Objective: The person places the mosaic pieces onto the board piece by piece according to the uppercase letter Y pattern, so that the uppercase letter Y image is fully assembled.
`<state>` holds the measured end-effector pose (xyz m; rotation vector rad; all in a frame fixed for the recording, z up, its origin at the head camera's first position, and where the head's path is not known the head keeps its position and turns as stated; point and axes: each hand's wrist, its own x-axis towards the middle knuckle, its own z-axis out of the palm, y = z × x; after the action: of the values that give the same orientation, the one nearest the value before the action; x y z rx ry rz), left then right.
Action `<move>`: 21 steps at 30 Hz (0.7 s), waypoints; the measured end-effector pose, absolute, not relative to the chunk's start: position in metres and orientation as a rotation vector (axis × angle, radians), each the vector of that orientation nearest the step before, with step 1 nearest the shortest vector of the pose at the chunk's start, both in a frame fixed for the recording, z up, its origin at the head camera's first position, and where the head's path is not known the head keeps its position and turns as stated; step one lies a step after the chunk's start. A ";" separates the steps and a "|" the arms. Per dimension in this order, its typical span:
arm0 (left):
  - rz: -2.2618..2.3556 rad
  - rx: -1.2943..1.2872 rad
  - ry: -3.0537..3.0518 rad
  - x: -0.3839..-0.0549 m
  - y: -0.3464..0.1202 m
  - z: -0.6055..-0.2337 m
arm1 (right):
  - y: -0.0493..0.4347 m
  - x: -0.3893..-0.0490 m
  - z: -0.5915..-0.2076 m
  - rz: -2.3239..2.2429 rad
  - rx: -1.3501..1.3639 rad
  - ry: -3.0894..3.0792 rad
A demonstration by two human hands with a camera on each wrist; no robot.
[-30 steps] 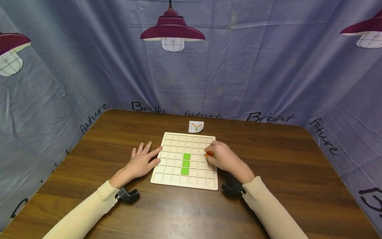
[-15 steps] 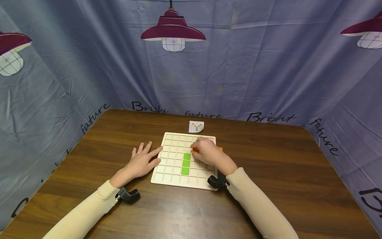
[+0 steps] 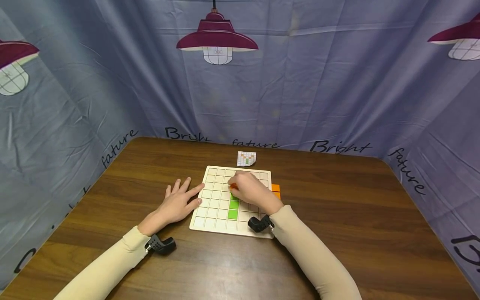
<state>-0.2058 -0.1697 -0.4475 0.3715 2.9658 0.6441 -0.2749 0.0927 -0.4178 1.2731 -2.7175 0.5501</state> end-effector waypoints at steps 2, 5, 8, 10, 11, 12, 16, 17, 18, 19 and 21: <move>0.643 0.369 2.965 -0.206 -0.170 -0.447 | 0.089 -0.276 -0.419 0.551 1.273 -2.720; 0.644 0.370 2.967 -0.206 -0.170 -0.448 | 0.085 -0.278 -0.420 0.543 1.281 -2.719; 0.641 0.369 2.965 -0.206 -0.170 -0.449 | 0.082 -0.279 -0.420 0.534 1.290 -2.719; 0.644 0.370 2.960 -0.206 -0.170 -0.450 | 0.080 -0.280 -0.421 0.523 1.298 -2.721; 0.644 0.370 2.957 -0.206 -0.170 -0.450 | 0.079 -0.281 -0.421 0.521 1.302 -2.724; 0.642 0.369 2.955 -0.207 -0.170 -0.450 | 0.079 -0.281 -0.422 0.522 1.306 -2.726; 0.648 0.371 2.955 -0.207 -0.170 -0.451 | 0.077 -0.283 -0.422 0.522 1.309 -2.736; 0.646 0.371 2.958 -0.207 -0.170 -0.451 | 0.076 -0.284 -0.423 0.518 1.308 -2.737; 0.645 0.374 2.963 -0.207 -0.170 -0.451 | 0.075 -0.284 -0.423 0.517 1.307 -2.738; 0.646 0.375 2.967 -0.207 -0.170 -0.451 | 0.075 -0.284 -0.423 0.511 1.306 -2.737; 0.641 0.374 2.974 -0.207 -0.171 -0.451 | 0.073 -0.285 -0.423 0.500 1.311 -2.733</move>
<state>-0.2067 -0.1706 -0.4512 0.3744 2.9742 0.6407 -0.2847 0.0731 -0.4226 1.3114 -2.7333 0.4996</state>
